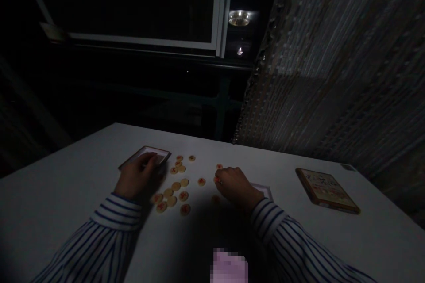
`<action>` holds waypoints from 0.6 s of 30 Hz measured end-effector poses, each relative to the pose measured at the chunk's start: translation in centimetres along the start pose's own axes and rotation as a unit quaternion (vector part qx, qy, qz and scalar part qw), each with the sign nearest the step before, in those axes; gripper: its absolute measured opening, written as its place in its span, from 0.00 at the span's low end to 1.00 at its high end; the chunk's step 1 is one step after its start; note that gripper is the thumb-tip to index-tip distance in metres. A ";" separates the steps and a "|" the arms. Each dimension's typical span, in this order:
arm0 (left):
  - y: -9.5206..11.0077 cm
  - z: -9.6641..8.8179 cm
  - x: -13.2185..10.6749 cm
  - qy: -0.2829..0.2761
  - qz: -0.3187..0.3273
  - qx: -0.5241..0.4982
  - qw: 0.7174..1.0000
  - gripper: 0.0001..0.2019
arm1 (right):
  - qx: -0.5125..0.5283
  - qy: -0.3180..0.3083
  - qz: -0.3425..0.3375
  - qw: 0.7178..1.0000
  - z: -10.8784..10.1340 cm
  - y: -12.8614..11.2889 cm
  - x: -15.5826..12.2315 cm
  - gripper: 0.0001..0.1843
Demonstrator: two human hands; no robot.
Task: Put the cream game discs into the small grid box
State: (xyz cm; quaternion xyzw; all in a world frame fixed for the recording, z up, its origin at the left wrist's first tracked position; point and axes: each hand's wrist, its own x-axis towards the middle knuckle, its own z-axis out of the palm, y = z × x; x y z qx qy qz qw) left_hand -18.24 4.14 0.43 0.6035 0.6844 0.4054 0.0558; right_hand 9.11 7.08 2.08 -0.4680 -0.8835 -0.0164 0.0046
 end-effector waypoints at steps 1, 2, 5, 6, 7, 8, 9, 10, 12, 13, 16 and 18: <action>-0.1 0.0 0.0 0.005 0.003 0.008 1.000 0.20 | -0.004 0.002 -0.002 1.000 0.0 -0.1 0.0 0.18; -0.2 0.1 0.0 0.008 0.009 0.015 1.000 0.20 | -0.009 0.005 -0.004 1.000 0.0 -0.1 0.0 0.18; -0.3 0.3 -0.2 0.002 0.033 0.028 0.999 0.20 | -0.025 0.006 -0.007 1.000 -0.2 -0.2 -0.1 0.18; -0.2 0.4 -0.2 -0.003 0.037 0.030 0.999 0.19 | -0.030 0.004 -0.007 1.000 -0.3 -0.2 -0.1 0.18; -0.2 0.5 -0.2 -0.007 0.036 0.033 0.999 0.19 | -0.033 0.002 -0.008 0.999 -0.4 -0.3 -0.1 0.18; -0.1 0.6 -0.2 -0.007 0.037 0.034 0.999 0.19 | -0.035 0.002 -0.009 0.999 -0.7 -0.3 0.0 0.17; -0.1 0.6 -0.2 -0.008 0.040 0.035 0.999 0.19 | -0.035 0.005 -0.012 0.999 -0.9 -0.4 0.1 0.16; 0.0 0.7 -0.2 -0.008 0.041 0.035 0.999 0.19 | -0.031 0.012 -0.014 0.999 -1.2 -0.5 0.2 0.16; 0.0 0.8 -0.2 -0.006 0.044 0.036 0.998 0.19 | -0.016 0.028 -0.021 0.999 -1.8 -1.0 0.8 0.14; 0.1 0.8 -0.3 -0.006 0.044 0.038 0.998 0.19 | -0.006 0.034 -0.026 0.999 -2.0 -1.4 1.1 0.14; 0.1 1.0 -0.3 -0.016 0.050 0.046 0.998 0.18 | 0.017 0.035 -0.044 0.998 -2.3 -2.9 2.5 0.14; 0.0 1.2 -0.3 -0.020 0.058 0.056 0.997 0.18 | 0.019 0.026 -0.052 0.998 -2.2 -4.0 3.4 0.14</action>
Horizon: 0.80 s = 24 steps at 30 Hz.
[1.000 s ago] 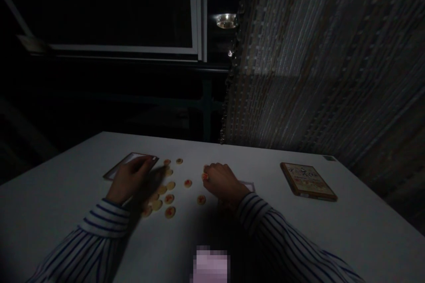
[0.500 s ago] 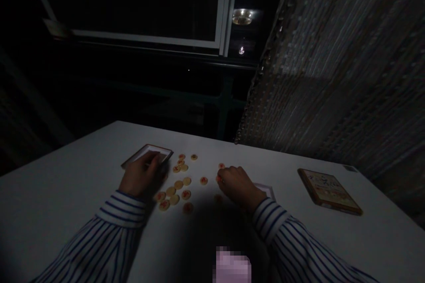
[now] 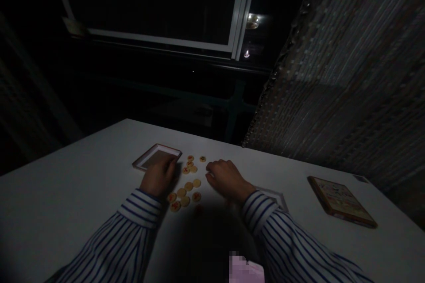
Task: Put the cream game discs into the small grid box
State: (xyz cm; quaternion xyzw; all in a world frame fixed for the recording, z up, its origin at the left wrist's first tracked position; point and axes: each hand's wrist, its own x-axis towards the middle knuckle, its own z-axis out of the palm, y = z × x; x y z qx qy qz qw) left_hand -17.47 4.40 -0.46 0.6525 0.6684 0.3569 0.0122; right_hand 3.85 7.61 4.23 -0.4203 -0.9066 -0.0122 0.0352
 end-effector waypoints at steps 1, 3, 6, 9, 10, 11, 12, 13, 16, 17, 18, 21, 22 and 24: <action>0.0 0.1 0.0 0.002 0.004 0.007 1.000 0.17 | 0.002 0.001 0.001 1.000 0.2 -0.5 0.5 0.14; -0.1 0.4 0.0 0.012 0.015 0.022 1.000 0.16 | 0.013 -0.007 0.004 1.000 0.6 -1.2 1.6 0.15; -0.2 0.8 0.0 0.031 0.029 0.029 0.999 0.15 | 0.037 -0.010 0.006 0.999 1.3 -1.9 2.9 0.15; -0.2 1.1 0.0 0.027 0.038 0.030 0.998 0.15 | 0.045 -0.010 0.003 0.999 1.9 -2.2 3.9 0.16; -0.2 1.2 -0.1 0.022 0.039 0.030 0.999 0.15 | 0.043 -0.010 -0.001 0.999 2.1 -2.3 4.2 0.16; -0.1 1.2 -0.1 0.018 0.038 0.031 0.999 0.15 | 0.040 -0.008 -0.008 0.999 2.4 -2.3 4.4 0.16; -0.1 1.2 -0.1 0.016 0.037 0.031 0.999 0.15 | 0.036 -0.003 -0.016 0.999 2.6 -2.3 4.6 0.16; 0.0 1.2 -0.1 0.014 0.037 0.031 0.999 0.15 | 0.030 0.002 -0.024 0.999 2.8 -2.3 4.8 0.16; 0.1 1.1 -0.1 0.015 0.036 0.029 0.999 0.14 | 0.011 0.016 -0.036 0.999 3.3 -2.3 5.1 0.14; 0.2 1.1 -0.1 0.016 0.037 0.027 0.999 0.14 | 0.006 0.016 -0.035 0.999 3.4 -2.3 5.1 0.13; 0.2 1.1 -0.1 0.019 0.037 0.026 0.999 0.14 | 0.003 0.015 -0.033 0.999 3.4 -2.3 5.2 0.13; 0.1 1.2 -0.1 0.020 0.038 0.022 0.999 0.15 | 0.022 0.018 -0.027 0.999 3.5 -2.2 5.2 0.13; 0.0 1.2 -0.1 0.020 0.038 0.019 0.999 0.15 | 0.039 0.021 -0.024 0.999 3.4 -2.1 5.2 0.13; 0.0 1.2 -0.1 0.018 0.036 0.012 0.999 0.15 | 0.098 0.028 -0.016 0.995 3.5 -1.8 5.3 0.13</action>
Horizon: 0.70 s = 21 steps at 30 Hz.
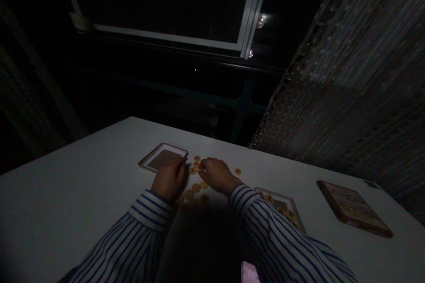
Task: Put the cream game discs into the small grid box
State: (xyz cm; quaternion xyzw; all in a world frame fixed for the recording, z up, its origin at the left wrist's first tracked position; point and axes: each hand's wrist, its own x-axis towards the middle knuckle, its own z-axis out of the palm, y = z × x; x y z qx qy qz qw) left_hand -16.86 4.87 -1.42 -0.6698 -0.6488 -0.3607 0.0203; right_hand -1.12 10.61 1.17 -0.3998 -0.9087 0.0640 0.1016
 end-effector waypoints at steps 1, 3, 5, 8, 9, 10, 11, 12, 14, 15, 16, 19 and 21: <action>0.0 0.0 0.0 -0.001 -0.001 -0.005 1.000 0.14 | 0.039 0.003 0.007 0.999 0.0 0.2 0.0 0.13; 0.1 0.0 0.0 -0.002 -0.003 -0.016 1.000 0.14 | 0.130 0.002 0.024 0.991 0.1 0.7 0.2 0.13; 0.2 0.0 -0.1 -0.006 -0.002 -0.029 1.000 0.14 | 0.219 -0.004 0.045 0.975 0.3 1.1 0.4 0.14; 0.4 0.0 -0.1 -0.011 0.009 -0.057 0.998 0.14 | 0.336 -0.020 0.065 0.939 0.6 1.7 0.7 0.14; 0.5 0.0 -0.2 -0.013 0.014 -0.065 0.998 0.14 | 0.372 -0.023 0.068 0.926 0.6 1.8 0.8 0.13; 0.5 0.1 -0.2 -0.016 0.018 -0.072 0.997 0.14 | 0.406 -0.025 0.070 0.911 0.6 1.8 0.8 0.13; 0.6 0.1 -0.2 -0.021 0.022 -0.078 0.996 0.14 | 0.436 -0.025 0.072 0.897 0.6 1.8 0.9 0.12; 0.6 0.2 -0.2 -0.025 0.026 -0.082 0.996 0.14 | 0.460 -0.023 0.077 0.884 0.5 1.7 0.9 0.11; 0.7 0.2 -0.2 -0.032 0.032 -0.088 0.995 0.14 | 0.489 -0.018 0.089 0.868 0.3 1.4 0.9 0.10; 0.7 0.3 -0.2 -0.034 0.035 -0.090 0.995 0.13 | 0.495 -0.016 0.093 0.864 0.1 1.2 0.9 0.09; 0.7 0.3 -0.2 -0.034 0.036 -0.092 0.995 0.13 | 0.499 -0.017 0.095 0.861 -0.1 1.0 0.9 0.09; 0.8 0.2 -0.2 -0.032 0.035 -0.098 0.994 0.13 | 0.511 -0.024 0.099 0.854 -0.6 0.4 0.7 0.10; 0.9 0.1 -0.2 -0.035 0.035 -0.102 0.994 0.13 | 0.522 -0.027 0.101 0.846 -0.8 0.0 0.6 0.11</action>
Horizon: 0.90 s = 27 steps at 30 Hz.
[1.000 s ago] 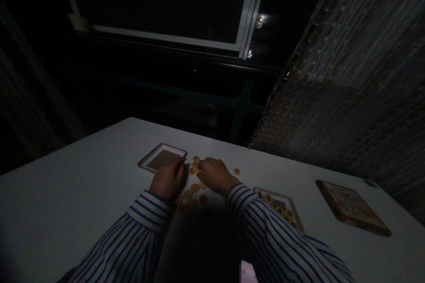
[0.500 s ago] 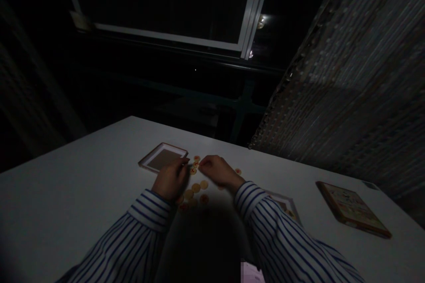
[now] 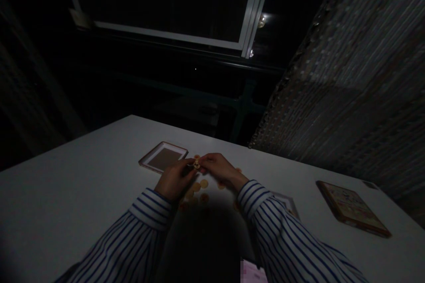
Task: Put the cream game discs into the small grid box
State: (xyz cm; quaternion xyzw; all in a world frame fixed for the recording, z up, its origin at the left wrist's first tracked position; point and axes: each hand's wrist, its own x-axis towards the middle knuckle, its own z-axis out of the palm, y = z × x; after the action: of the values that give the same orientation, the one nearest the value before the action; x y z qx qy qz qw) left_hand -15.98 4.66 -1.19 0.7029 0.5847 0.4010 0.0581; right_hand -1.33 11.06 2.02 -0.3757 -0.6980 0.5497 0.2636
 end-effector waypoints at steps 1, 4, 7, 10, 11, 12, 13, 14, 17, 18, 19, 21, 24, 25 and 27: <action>0.0 0.0 0.0 0.000 -0.001 -0.002 1.000 0.13 | 0.006 0.001 0.003 1.000 0.1 -0.1 -0.1 0.11; 0.1 -0.1 0.0 0.002 -0.005 -0.007 1.000 0.14 | 0.009 0.005 0.015 1.000 0.3 -0.2 -0.2 0.12; 0.1 -0.1 0.0 0.009 -0.002 -0.010 1.000 0.14 | 0.001 0.000 0.017 1.000 0.4 -0.1 -0.1 0.13; 0.1 -0.1 0.0 0.016 0.003 -0.013 1.000 0.13 | -0.006 -0.006 0.008 1.000 0.4 -0.2 -0.1 0.13; 0.1 -0.2 0.0 0.015 0.006 -0.015 1.000 0.13 | -0.010 -0.005 0.006 1.000 0.4 -0.3 -0.2 0.13; 0.1 -0.2 0.0 0.014 0.008 -0.017 1.000 0.13 | -0.015 -0.002 0.007 1.000 0.4 -0.4 -0.3 0.12; 0.2 -0.3 0.0 0.015 0.010 -0.019 1.000 0.13 | -0.020 0.004 0.008 1.000 0.4 -0.5 -0.4 0.12; 0.2 -0.4 0.0 0.016 0.012 -0.021 1.000 0.13 | -0.024 0.010 0.009 1.000 0.3 -0.7 -0.5 0.12; 0.4 -0.5 0.0 0.027 0.011 -0.028 0.999 0.13 | -0.029 0.027 0.004 0.999 -0.1 -1.1 -0.9 0.12; 0.5 -0.6 -0.1 0.030 0.010 -0.029 0.999 0.13 | -0.029 0.031 0.002 0.999 -0.2 -1.2 -1.0 0.12; 0.6 -0.6 -0.1 0.034 0.009 -0.030 0.999 0.12 | -0.029 0.035 0.001 0.999 -0.4 -1.3 -1.2 0.12; 0.8 -0.8 -0.1 0.041 0.008 -0.033 0.999 0.12 | -0.032 0.046 0.003 0.998 -0.8 -1.6 -1.7 0.12; 1.1 -1.0 -0.1 0.050 0.005 -0.043 0.998 0.12 | -0.034 0.057 -0.001 0.998 -1.5 -2.2 -2.6 0.13; 1.2 -1.0 -0.2 0.053 0.003 -0.046 0.998 0.12 | -0.034 0.060 -0.003 0.998 -1.7 -2.4 -3.0 0.13; 1.4 -1.2 -0.2 0.060 -0.003 -0.050 0.997 0.11 | -0.031 0.070 -0.001 0.997 -2.1 -2.7 -3.8 0.13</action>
State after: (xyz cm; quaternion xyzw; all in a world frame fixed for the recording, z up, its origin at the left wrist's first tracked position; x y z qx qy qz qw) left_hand -15.68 3.60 0.28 0.6719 0.5684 0.4711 0.0588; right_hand 1.83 8.84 5.36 -0.4202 -0.6952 0.4998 0.3004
